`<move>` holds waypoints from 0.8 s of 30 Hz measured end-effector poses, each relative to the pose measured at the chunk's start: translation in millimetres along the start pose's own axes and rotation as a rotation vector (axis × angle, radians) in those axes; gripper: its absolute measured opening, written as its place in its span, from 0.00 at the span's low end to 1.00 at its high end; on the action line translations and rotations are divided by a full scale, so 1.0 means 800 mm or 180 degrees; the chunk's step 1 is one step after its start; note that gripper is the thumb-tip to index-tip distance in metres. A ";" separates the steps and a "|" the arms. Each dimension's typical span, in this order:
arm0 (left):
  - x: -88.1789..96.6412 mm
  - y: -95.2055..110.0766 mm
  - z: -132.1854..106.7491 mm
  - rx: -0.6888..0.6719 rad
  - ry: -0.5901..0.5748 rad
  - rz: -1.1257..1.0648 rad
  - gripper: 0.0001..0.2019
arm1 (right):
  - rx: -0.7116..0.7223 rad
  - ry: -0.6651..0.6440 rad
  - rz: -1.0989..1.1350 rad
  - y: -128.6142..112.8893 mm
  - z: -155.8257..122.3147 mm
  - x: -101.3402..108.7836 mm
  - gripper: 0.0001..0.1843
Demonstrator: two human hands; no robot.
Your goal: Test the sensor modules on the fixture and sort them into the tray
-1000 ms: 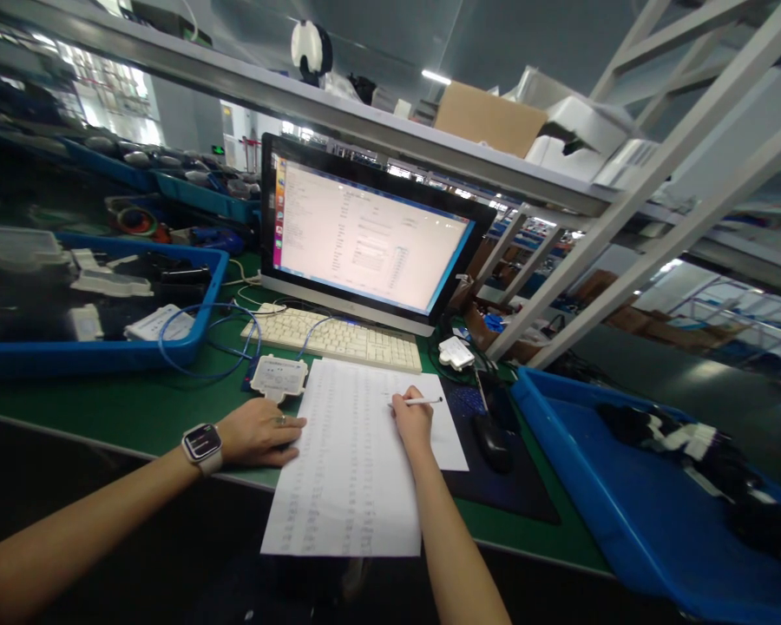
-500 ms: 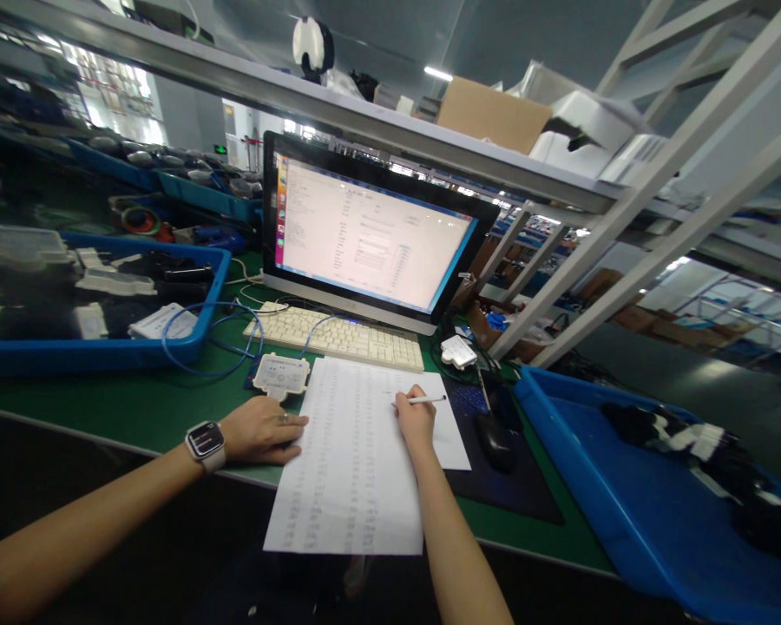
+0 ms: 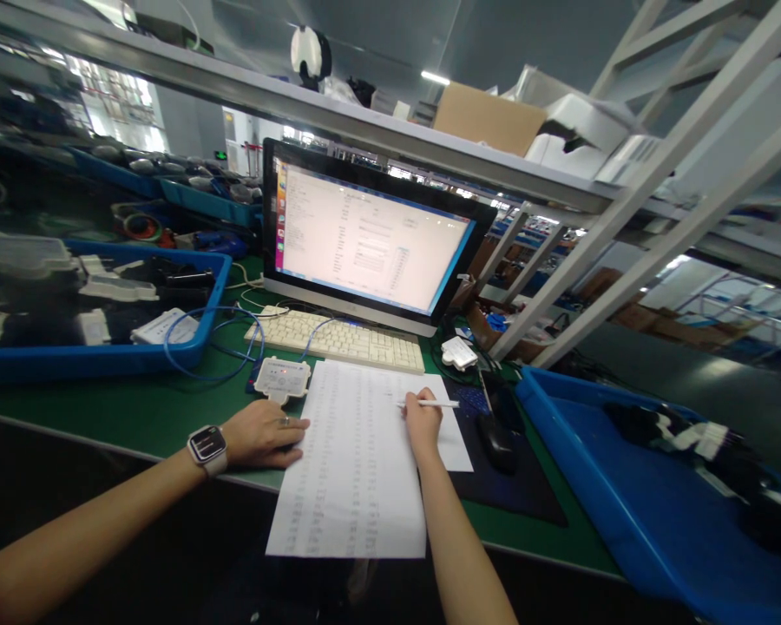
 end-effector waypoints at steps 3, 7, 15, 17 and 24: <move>-0.001 0.006 0.001 -0.0134 -0.0041 0.0125 0.14 | -0.0183 0.0322 0.0398 0.015 0.004 0.016 0.12; -0.002 0.007 0.001 -0.0102 -0.0032 0.0211 0.12 | -0.0306 0.0554 0.0923 0.025 0.004 0.026 0.14; -0.015 0.005 -0.002 -0.0130 -0.0086 0.0327 0.12 | -0.0565 0.0286 0.1451 0.037 0.011 0.013 0.16; -0.014 0.005 -0.002 -0.0137 -0.0059 0.0330 0.12 | -0.0629 0.0031 0.1481 0.038 0.015 0.006 0.17; -0.013 0.005 -0.002 -0.0128 -0.0007 0.0388 0.13 | -0.0540 -0.0089 0.1459 0.043 0.017 0.007 0.19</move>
Point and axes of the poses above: each hand's wrist, its own z-axis towards the middle knuckle, its own x-axis out of the back of the hand, y = z × x, the point moved 10 cm from there along z, towards the middle knuckle, and after that the axes turned 2 degrees about z, right-handed, at the moved point
